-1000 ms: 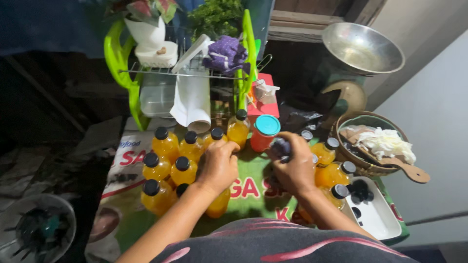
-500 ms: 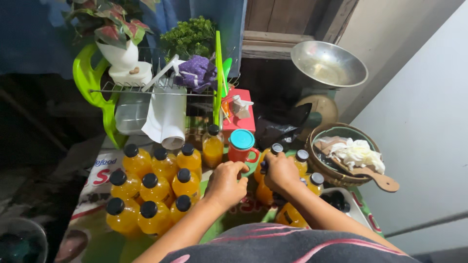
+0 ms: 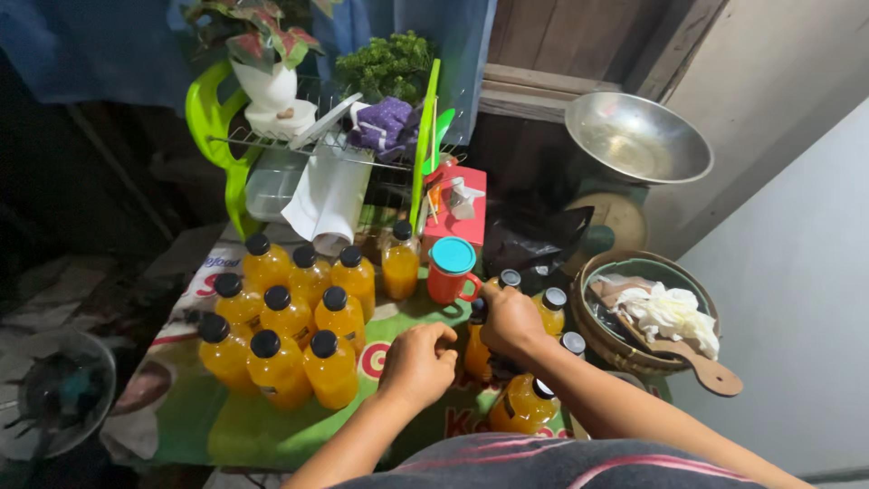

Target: The person wipes multiple plastic bottles filled with orange liquid using a dark cloth. They handle each bottle one at a time, wiping the sides and caps, then place them back on the table. The process is repeated for several bottles in a row.

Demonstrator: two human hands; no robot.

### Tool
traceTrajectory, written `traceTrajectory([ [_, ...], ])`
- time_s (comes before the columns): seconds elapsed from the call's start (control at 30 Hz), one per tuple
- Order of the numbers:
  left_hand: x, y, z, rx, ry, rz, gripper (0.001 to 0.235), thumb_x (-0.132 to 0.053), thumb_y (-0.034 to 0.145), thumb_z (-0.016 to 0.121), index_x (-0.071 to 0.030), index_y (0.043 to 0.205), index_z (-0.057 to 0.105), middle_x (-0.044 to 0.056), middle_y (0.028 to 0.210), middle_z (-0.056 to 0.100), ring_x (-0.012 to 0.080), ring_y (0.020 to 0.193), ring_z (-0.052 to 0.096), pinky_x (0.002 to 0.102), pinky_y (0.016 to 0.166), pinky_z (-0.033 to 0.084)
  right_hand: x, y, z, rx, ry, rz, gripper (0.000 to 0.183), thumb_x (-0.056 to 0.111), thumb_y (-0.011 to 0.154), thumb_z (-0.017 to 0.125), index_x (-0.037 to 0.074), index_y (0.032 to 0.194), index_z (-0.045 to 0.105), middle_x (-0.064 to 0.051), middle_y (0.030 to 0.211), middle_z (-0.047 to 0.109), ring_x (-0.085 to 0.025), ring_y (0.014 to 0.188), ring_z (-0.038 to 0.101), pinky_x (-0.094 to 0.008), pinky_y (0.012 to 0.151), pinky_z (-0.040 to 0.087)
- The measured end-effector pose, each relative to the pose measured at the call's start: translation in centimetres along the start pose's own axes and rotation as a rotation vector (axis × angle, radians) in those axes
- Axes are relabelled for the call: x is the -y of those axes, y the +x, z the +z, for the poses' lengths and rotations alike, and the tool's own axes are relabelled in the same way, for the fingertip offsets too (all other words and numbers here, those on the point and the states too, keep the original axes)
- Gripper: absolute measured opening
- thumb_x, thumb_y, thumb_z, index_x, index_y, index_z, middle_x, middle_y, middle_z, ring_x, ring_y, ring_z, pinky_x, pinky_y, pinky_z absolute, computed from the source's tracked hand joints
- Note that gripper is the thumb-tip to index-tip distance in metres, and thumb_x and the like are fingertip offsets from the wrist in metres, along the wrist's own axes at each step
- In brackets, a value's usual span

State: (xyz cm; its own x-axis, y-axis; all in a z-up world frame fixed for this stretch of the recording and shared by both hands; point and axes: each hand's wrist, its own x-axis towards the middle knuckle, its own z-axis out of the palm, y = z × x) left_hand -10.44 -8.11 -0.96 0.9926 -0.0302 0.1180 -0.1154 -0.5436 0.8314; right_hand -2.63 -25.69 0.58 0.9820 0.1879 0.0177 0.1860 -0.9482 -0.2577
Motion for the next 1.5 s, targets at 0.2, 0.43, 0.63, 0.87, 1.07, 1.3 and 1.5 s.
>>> traceTrajectory([
  [0.2, 1.1, 2.8, -1.3, 0.185, 0.116, -0.146, 0.035, -0.018, 0.075, 0.081, -0.012, 0.109, 0.073, 0.013, 0.09, 0.073, 0.0305, 0.09, 0.071, 0.042, 0.082, 0.055, 1.1, -0.3, 0.2, -0.13, 0.137, -0.057, 0.038, 0.005, 0.072, 0.07, 0.012, 0.11, 0.071, -0.024, 0.098, 0.069, -0.044, 0.093, 0.068, -0.051, 0.08, 0.056],
  [0.43, 4.4, 8.4, -2.5, 0.394, -0.039, 0.258, 0.093, -0.01, 0.059, 0.09, -0.007, 0.142, 0.05, 0.02, 0.126, 0.067, 0.0359, 0.116, 0.063, 0.04, 0.096, 0.049, 5.3, -0.1, -6.4, -0.001, 0.401, 0.016, 0.049, 0.011, 0.062, 0.08, 0.012, 0.111, 0.072, -0.015, 0.093, 0.077, -0.026, 0.086, 0.075, -0.039, 0.078, 0.06],
  [0.63, 4.1, 12.0, -4.4, 0.536, -0.554, 0.272, 0.091, 0.002, 0.058, 0.076, -0.009, 0.144, 0.049, 0.006, 0.116, 0.072, 0.0169, 0.106, 0.069, 0.031, 0.097, 0.055, 8.7, 1.8, -11.8, -0.053, 0.646, 0.113, 0.038, 0.018, 0.068, 0.086, 0.01, 0.103, 0.075, -0.002, 0.085, 0.076, -0.008, 0.077, 0.067, -0.029, 0.072, 0.058],
  [0.87, -0.2, 12.4, -6.5, 0.553, -0.978, 0.096, 0.057, -0.016, 0.077, 0.081, -0.007, 0.129, 0.058, 0.005, 0.11, 0.073, 0.0139, 0.099, 0.07, 0.031, 0.091, 0.056, 7.7, 3.8, -11.8, -0.345, 1.073, 0.247, 0.025, 0.022, 0.09, 0.076, 0.005, 0.108, 0.074, 0.002, 0.09, 0.071, -0.006, 0.081, 0.063, -0.026, 0.074, 0.054],
  [1.07, -1.3, 13.3, -5.2, 0.32, -1.112, 0.031, 0.053, -0.039, 0.085, 0.081, -0.004, 0.121, 0.065, 0.003, 0.107, 0.071, 0.0122, 0.096, 0.066, 0.029, 0.086, 0.054, 9.3, 1.8, -7.7, -0.404, 1.21, 0.159, 0.034, 0.031, 0.1, 0.057, 0.009, 0.124, 0.069, -0.003, 0.11, 0.073, -0.008, 0.1, 0.064, -0.026, 0.089, 0.052],
  [1.3, -1.1, 13.7, -5.6, 0.232, -1.086, -0.014, 0.058, -0.05, 0.083, 0.076, -0.009, 0.122, 0.064, 0.002, 0.109, 0.073, 0.0108, 0.098, 0.067, 0.028, 0.086, 0.054, 11.2, 1.4, -6.9, -0.68, 0.673, -0.134, 0.036, 0.032, 0.101, 0.062, 0.004, 0.123, 0.067, -0.01, 0.11, 0.072, -0.013, 0.102, 0.066, -0.03, 0.09, 0.054],
  [1.5, -2.7, 12.3, -7.0, 0.202, -0.997, -0.137, 0.061, -0.057, 0.081, 0.072, -0.013, 0.123, 0.07, -0.001, 0.107, 0.072, 0.0091, 0.096, 0.066, 0.026, 0.082, 0.054, 8.9, 3.4, -7.3, -0.204, 1.498, 0.334, 0.037, 0.038, 0.102, 0.06, 0.005, 0.111, 0.074, -0.007, 0.095, 0.072, -0.015, 0.079, 0.064, -0.03, 0.072, 0.053],
])
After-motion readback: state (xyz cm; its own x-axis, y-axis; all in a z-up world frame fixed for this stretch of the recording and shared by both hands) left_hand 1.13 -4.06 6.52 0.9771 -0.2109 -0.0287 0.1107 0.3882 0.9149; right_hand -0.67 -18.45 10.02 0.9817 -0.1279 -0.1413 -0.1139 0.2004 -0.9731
